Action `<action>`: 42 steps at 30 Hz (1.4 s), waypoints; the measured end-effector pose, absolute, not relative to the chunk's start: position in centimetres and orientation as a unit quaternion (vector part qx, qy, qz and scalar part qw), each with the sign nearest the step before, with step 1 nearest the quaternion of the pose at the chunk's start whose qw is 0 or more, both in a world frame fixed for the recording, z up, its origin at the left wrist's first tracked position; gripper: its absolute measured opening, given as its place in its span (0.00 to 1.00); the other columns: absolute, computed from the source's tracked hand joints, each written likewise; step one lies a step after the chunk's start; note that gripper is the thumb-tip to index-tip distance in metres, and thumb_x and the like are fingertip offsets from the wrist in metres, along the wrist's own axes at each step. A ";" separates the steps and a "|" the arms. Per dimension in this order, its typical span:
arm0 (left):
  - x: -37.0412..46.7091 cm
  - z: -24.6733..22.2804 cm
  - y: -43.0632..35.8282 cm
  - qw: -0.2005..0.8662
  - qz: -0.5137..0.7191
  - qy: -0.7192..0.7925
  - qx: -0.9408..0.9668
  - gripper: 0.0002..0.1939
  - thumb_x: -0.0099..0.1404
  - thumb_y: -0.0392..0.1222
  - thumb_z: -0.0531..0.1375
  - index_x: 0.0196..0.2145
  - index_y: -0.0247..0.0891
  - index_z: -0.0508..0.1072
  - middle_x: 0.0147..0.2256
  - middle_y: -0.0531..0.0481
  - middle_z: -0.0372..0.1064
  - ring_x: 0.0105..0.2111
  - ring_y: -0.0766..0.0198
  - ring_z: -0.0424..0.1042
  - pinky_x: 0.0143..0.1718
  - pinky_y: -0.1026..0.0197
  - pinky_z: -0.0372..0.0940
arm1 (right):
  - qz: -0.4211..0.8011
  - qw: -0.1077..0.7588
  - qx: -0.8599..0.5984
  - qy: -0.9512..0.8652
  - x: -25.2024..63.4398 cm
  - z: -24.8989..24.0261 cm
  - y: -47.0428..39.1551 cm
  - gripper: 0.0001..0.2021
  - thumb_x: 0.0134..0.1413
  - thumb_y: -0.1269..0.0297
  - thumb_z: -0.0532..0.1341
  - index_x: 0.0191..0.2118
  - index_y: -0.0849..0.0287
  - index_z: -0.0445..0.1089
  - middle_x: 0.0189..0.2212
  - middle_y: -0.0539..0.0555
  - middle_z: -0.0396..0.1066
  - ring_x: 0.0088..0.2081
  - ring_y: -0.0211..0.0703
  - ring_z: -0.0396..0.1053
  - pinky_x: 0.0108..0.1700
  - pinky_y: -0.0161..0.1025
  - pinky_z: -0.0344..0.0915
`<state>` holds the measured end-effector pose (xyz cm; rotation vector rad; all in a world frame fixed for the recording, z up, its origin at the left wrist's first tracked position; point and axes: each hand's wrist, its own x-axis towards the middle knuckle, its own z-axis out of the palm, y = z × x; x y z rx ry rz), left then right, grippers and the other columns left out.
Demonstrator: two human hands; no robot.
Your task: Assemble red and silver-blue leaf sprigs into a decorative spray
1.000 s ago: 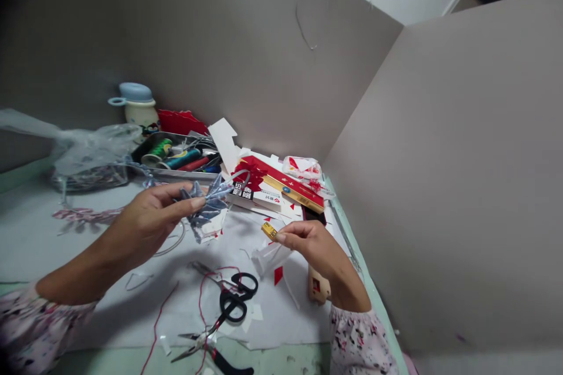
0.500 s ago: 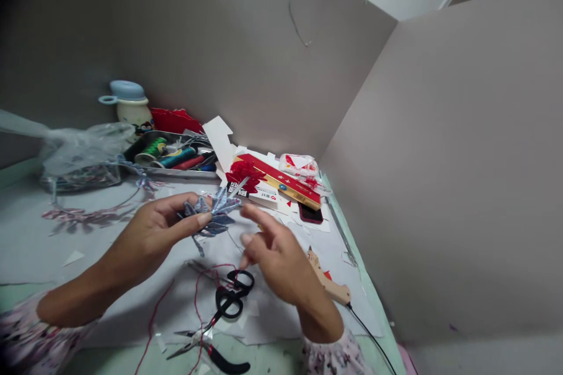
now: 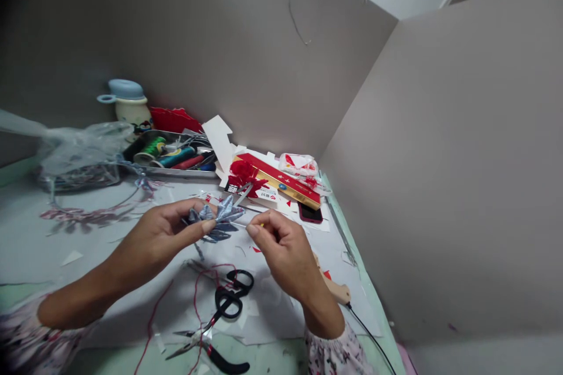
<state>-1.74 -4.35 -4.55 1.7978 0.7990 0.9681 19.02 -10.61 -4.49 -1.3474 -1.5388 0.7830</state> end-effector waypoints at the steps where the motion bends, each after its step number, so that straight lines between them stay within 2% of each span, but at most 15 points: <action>1: -1.7 -4.6 -4.4 0.452 0.392 0.328 0.731 0.10 0.65 0.46 0.59 0.29 0.39 0.70 0.28 0.54 0.66 0.30 0.64 0.64 0.32 0.64 0.59 | 0.314 0.452 -0.548 -0.630 19.0 -4.4 -10.7 0.09 0.59 0.58 0.60 0.32 0.57 0.69 0.23 0.46 0.59 0.25 0.35 0.53 0.28 0.35 0.52; 9: -1.6 -4.8 -4.6 0.389 0.372 0.358 0.763 0.11 0.66 0.47 0.57 0.30 0.40 0.72 0.28 0.53 0.69 0.29 0.61 0.67 0.30 0.63 0.58 | 0.253 0.431 -0.538 -0.679 18.6 -3.4 -11.5 0.07 0.60 0.62 0.59 0.32 0.56 0.70 0.25 0.47 0.64 0.25 0.36 0.57 0.29 0.35 0.55; 15: -1.4 -4.8 -4.6 0.332 0.344 0.360 0.801 0.10 0.65 0.46 0.55 0.32 0.40 0.73 0.28 0.53 0.72 0.29 0.61 0.69 0.29 0.63 0.58 | 0.242 0.418 -0.529 -0.698 18.0 -3.3 -11.7 0.06 0.60 0.65 0.58 0.32 0.56 0.69 0.27 0.49 0.68 0.30 0.38 0.63 0.33 0.36 0.59; 24: -1.2 -4.9 -4.8 0.275 0.346 0.349 0.827 0.09 0.65 0.42 0.54 0.32 0.39 0.72 0.29 0.52 0.73 0.28 0.62 0.69 0.29 0.63 0.60 | 0.232 0.403 -0.521 -0.716 17.2 -3.2 -12.2 0.06 0.60 0.67 0.58 0.32 0.56 0.71 0.26 0.48 0.67 0.28 0.37 0.63 0.32 0.35 0.58; 29: -1.1 -5.3 -4.7 0.249 0.343 0.332 0.842 0.09 0.66 0.40 0.53 0.34 0.40 0.72 0.33 0.49 0.75 0.34 0.59 0.73 0.34 0.61 0.63 | 0.263 0.398 -0.542 -0.692 17.0 -3.4 -12.1 0.06 0.59 0.65 0.59 0.32 0.56 0.72 0.26 0.48 0.67 0.28 0.37 0.62 0.31 0.35 0.57; 35: -1.4 -6.8 -5.1 0.106 0.405 0.235 0.877 0.08 0.64 0.31 0.54 0.39 0.37 0.71 0.38 0.44 0.77 0.39 0.56 0.74 0.43 0.55 0.64 | 0.336 0.364 -0.580 -0.647 17.3 -2.9 -12.7 0.06 0.58 0.60 0.61 0.35 0.56 0.72 0.18 0.44 0.55 0.21 0.34 0.53 0.24 0.34 0.50; 40: -2.6 -8.8 -4.9 0.043 0.405 0.206 0.890 0.12 0.62 0.27 0.55 0.42 0.37 0.70 0.44 0.42 0.77 0.43 0.55 0.75 0.47 0.53 0.63 | 0.340 0.285 -0.594 -0.671 16.9 -3.1 -12.6 0.04 0.57 0.63 0.61 0.32 0.55 0.71 0.18 0.43 0.57 0.22 0.33 0.55 0.25 0.33 0.50; 42: -3.2 -9.6 -4.8 0.034 0.408 0.212 0.887 0.13 0.62 0.27 0.56 0.43 0.37 0.70 0.43 0.42 0.77 0.43 0.54 0.75 0.47 0.53 0.63 | 0.343 0.272 -0.601 -0.669 16.5 -3.7 -12.3 0.04 0.57 0.63 0.61 0.32 0.54 0.71 0.18 0.43 0.57 0.22 0.33 0.55 0.24 0.33 0.49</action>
